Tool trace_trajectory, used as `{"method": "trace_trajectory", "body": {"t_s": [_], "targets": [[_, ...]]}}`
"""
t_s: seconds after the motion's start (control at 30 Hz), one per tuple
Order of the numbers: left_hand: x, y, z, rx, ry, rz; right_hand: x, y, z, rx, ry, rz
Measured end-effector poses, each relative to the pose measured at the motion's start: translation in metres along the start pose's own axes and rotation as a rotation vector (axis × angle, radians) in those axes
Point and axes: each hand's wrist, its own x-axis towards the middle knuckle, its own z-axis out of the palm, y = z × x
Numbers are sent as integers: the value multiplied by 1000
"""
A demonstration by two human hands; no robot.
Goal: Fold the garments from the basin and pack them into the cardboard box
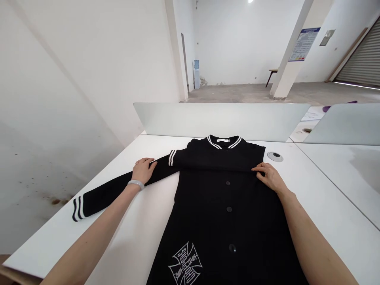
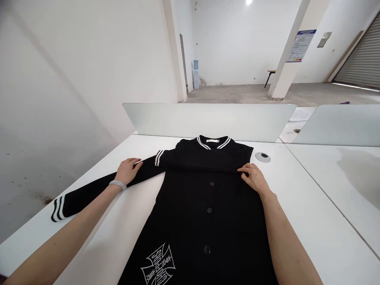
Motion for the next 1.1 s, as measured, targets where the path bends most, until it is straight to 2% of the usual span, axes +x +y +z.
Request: {"method": "trace_trajectory", "body": {"t_s": [0.2,0.33,0.4,0.53,0.6,0.7,0.77,0.83,0.93,1.03,1.1], "targets": [[11,57,10,-170,-123,101,-2,-1,-4,-93,73,8],[15,83,20,-254,-142,36,0,-4,-5,-141,33,26],[16,90,23,-290,-130,-2,0,-7,-7,-199,60,111],[15,105,22,-287,-146,-43,-3,-9,-12,-326,147,389],[13,117,19,-200,-97,-28,-5,-8,-13,-324,164,444],[13,149,16,1,109,96,-7,-7,-14,-269,201,426],[17,184,17,33,190,246,-7,-6,-14,-229,221,422],[24,230,22,-42,132,433,-7,-5,-15,-182,208,410],[38,312,38,-196,-137,658,-7,-2,-16,-120,166,361],[47,391,61,-285,-388,701,-7,0,-17,-123,140,349],[49,432,78,-295,-473,688,-7,0,-17,-134,144,361]]}}
